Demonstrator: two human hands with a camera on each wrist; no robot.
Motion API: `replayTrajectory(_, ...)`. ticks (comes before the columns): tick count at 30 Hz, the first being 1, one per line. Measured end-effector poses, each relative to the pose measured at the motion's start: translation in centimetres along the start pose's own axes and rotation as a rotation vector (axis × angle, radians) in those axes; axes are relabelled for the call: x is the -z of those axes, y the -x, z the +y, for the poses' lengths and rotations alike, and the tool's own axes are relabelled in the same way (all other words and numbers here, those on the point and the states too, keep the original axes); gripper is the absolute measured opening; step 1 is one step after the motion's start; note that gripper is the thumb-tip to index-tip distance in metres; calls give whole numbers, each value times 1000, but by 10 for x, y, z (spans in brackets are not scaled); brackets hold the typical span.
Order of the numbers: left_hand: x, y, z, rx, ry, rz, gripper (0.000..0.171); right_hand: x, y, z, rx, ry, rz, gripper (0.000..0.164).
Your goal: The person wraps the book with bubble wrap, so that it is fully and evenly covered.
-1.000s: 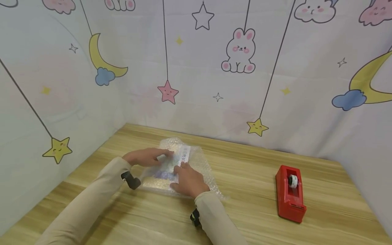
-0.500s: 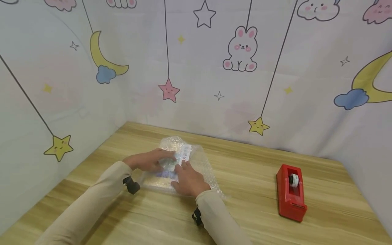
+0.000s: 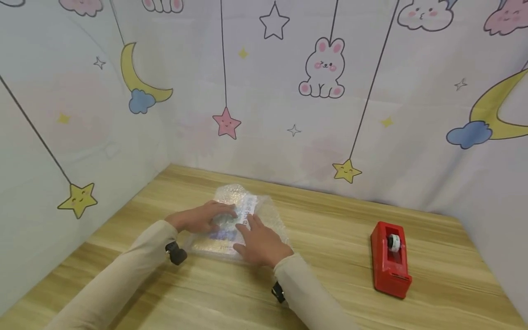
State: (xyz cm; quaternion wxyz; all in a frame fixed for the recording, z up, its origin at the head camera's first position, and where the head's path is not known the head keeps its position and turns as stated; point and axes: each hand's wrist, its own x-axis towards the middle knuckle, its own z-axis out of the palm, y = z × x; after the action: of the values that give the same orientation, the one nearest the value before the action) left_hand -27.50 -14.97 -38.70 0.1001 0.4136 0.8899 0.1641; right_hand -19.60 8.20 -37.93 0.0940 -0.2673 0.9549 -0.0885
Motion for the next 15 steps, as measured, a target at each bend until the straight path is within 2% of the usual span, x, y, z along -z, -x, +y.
replayTrajectory(5,-1,2,1,13,29,-7,47,12,29,26,-45,-46,21,58)
replayTrajectory(12,-2,2,-1,21,48,0,46,9,65,63,-109,-76,221,40)
replayTrajectory(15,-3,2,-2,31,54,-3,47,6,76,72,-135,-157,249,38)
